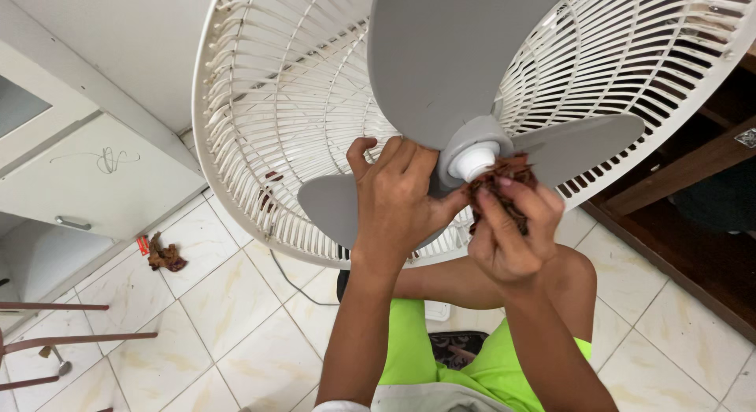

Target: The person wipes the blades and motor housing of a standing electric fan using a cloth. They rotate the fan head to reach different areas and continue wiping the front grille and control panel.

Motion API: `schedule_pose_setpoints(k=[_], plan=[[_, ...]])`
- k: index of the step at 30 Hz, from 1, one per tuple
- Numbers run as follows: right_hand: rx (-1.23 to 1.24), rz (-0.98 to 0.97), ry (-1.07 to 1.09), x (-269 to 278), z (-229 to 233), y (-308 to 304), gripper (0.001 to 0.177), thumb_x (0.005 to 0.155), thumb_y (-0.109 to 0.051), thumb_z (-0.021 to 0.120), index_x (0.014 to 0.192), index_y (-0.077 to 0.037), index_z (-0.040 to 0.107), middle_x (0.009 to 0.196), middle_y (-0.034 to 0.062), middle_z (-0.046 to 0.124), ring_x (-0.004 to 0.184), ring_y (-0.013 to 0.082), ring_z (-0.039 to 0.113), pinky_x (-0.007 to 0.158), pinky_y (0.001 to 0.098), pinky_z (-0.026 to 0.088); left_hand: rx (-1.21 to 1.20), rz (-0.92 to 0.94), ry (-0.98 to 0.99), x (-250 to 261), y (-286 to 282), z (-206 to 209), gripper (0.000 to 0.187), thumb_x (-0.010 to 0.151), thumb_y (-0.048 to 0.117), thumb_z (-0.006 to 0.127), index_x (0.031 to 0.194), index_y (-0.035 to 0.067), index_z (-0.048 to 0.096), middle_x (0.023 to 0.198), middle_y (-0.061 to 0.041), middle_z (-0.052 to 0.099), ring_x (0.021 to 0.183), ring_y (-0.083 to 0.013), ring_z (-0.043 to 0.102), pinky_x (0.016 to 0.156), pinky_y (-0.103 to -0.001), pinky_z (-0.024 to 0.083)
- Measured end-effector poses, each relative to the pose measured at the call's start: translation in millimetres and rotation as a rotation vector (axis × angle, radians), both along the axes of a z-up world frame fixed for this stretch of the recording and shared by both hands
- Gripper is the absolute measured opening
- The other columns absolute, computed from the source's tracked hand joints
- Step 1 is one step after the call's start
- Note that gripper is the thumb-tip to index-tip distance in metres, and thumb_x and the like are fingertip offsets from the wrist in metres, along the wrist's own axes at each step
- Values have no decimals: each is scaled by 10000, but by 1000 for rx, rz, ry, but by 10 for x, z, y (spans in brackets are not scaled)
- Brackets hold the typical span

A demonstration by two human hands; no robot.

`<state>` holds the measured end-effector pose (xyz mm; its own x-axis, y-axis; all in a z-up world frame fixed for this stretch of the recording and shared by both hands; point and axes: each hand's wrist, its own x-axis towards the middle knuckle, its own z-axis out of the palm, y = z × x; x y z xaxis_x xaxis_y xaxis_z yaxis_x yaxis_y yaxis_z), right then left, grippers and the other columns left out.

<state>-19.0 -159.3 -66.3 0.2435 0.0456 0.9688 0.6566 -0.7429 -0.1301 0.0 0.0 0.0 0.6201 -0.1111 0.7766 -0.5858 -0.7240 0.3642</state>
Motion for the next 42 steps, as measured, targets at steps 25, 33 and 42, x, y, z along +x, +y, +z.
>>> schedule_pose_setpoints(k=[25, 33, 42], plan=[[-236, -145, 234, -295, 816, 252, 419, 796, 94, 702, 1188, -32, 780, 1231, 93, 639, 1143, 330, 547, 999, 410, 502, -56, -40, -45, 10, -2, -5, 300, 820, 283, 812, 1004, 99, 663, 924, -31, 679, 929, -211, 660, 1044, -469, 352], [-306, -91, 210, -310, 722, 292, 392, 795, 95, 695, 1161, -19, 775, 1228, 108, 648, 1140, 351, 553, 998, 428, 502, -38, -33, -7, -15, 8, 63, 324, 784, 241, 782, 1045, 75, 685, 876, -37, 673, 905, -216, 662, 1014, -469, 365], [-341, -116, 168, -316, 721, 306, 355, 754, 68, 702, 1084, -27, 796, 1181, 82, 679, 1076, 328, 569, 924, 425, 517, -17, -21, -1, -15, 6, 20, 358, 813, 284, 812, 1081, 84, 685, 891, -32, 662, 918, -206, 657, 1041, -466, 367]])
